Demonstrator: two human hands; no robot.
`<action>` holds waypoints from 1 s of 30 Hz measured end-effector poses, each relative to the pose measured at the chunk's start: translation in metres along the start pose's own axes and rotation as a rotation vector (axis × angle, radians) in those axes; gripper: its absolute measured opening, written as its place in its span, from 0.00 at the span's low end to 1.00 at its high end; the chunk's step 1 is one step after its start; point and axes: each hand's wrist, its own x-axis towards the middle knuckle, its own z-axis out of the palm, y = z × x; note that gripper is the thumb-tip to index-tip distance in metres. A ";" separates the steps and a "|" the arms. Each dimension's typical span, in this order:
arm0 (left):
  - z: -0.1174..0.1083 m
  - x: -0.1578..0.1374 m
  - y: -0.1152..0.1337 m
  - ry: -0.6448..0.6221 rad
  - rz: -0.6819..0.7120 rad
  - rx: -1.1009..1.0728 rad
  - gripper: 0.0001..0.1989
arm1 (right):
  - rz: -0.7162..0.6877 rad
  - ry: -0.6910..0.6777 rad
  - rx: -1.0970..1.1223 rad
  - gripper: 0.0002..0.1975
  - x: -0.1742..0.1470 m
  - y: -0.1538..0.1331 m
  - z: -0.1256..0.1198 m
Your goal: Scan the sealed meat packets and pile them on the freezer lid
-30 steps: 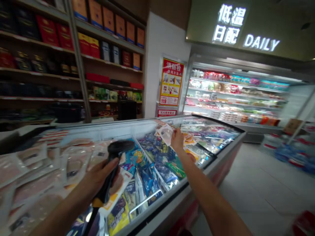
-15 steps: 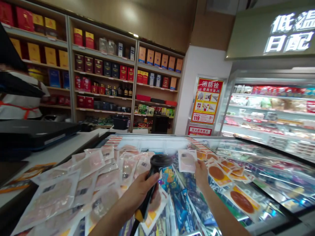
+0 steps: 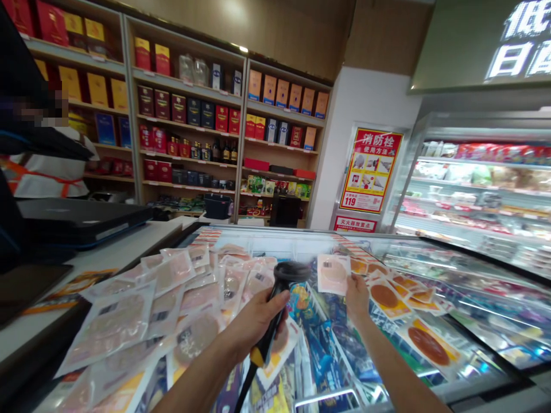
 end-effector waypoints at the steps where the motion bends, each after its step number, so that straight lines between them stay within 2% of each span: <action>1: 0.000 0.001 0.000 0.003 -0.003 0.003 0.16 | 0.003 0.001 -0.009 0.16 0.000 0.000 0.000; 12: 0.000 -0.001 0.000 -0.026 0.015 -0.054 0.16 | 0.037 0.052 -0.067 0.15 -0.003 -0.006 -0.002; 26: 0.003 -0.006 0.006 -0.037 0.012 -0.072 0.15 | 0.022 0.088 -0.082 0.14 -0.002 0.004 0.001; 30: -0.001 -0.005 0.010 0.022 0.027 -0.079 0.16 | 0.053 0.083 -0.061 0.13 -0.009 -0.005 0.002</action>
